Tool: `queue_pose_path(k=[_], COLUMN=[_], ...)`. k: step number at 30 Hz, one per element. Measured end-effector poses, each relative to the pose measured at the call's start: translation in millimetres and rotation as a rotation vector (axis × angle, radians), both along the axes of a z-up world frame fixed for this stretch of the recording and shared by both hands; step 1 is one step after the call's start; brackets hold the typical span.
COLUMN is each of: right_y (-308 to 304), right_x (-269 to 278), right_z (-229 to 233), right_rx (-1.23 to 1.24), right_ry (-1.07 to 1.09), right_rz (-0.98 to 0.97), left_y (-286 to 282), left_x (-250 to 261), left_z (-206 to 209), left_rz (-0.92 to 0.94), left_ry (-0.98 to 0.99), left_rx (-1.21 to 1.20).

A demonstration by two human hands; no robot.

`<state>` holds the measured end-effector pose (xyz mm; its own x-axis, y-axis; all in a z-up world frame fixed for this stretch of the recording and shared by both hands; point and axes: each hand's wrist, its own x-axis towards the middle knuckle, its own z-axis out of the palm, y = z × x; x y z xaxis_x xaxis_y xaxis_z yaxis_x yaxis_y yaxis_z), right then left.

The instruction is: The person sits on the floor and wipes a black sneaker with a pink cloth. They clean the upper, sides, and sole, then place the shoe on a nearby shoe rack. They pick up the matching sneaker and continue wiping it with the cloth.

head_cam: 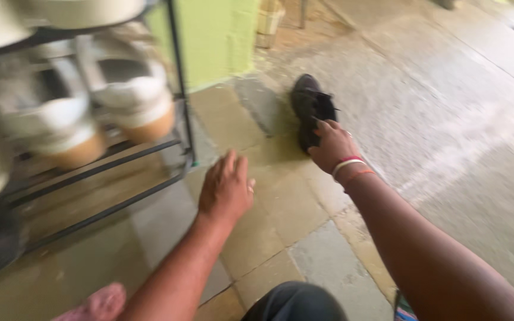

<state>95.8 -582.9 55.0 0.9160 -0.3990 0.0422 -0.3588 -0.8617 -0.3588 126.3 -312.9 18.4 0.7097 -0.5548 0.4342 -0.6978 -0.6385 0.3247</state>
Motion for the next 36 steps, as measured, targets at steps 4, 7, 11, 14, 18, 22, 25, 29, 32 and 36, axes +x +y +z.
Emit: queue_pose_path(k=[4, 7, 11, 14, 18, 22, 25, 29, 32, 36], right_y=[-34.3, -58.3, -70.7, -71.6, -73.9, -73.3, -58.1, -19.0, 26.7, 87.6], right_x=[4.7, 15.6, 28.8, 39.1, 49.8, 45.9, 42.4, 32.3, 14.5, -28.2], right_z=[-11.6, -23.3, -29.1, -36.2, -62.7, -84.5, -76.2, -38.5, 1.4, 67.5], right_rx=[-0.083, -0.151, -0.162, -0.108, -0.261, -0.238, -0.194, -0.152, -0.109, 0.055], right_ry=[0.027, 0.028, 0.228, 0.282, 0.12, -0.109, -0.162, -0.243, -0.294, -0.229], right_rz=[-0.032, -0.039, -0.037, -0.085, -0.058, -0.025, 0.0, 0.023, 0.012, 0.111], left_y=[-52.8, -78.1, -94.2, -96.7, -94.7, -81.1, -67.4, -47.5, -29.2, 25.6], left_x=[35.9, 53.6, 64.7, 74.4, 72.8, 67.7, 65.5, 63.4, 51.7, 36.6], left_z=[5.6, 8.1, 7.5, 8.1, 8.7, 12.4, 17.1, 25.7, 32.4, 40.9], left_rz=[-0.048, -0.072, -0.071, -0.074, -0.028, 0.007, 0.024, 0.021, 0.035, 0.048], left_ry=[0.006, 0.02, 0.024, 0.033, 0.088, 0.117, 0.115, 0.098, 0.11, 0.16], left_rx=[0.072, 0.129, 0.209, 0.286, 0.364, 0.425, 0.408, 0.383, 0.345, 0.275])
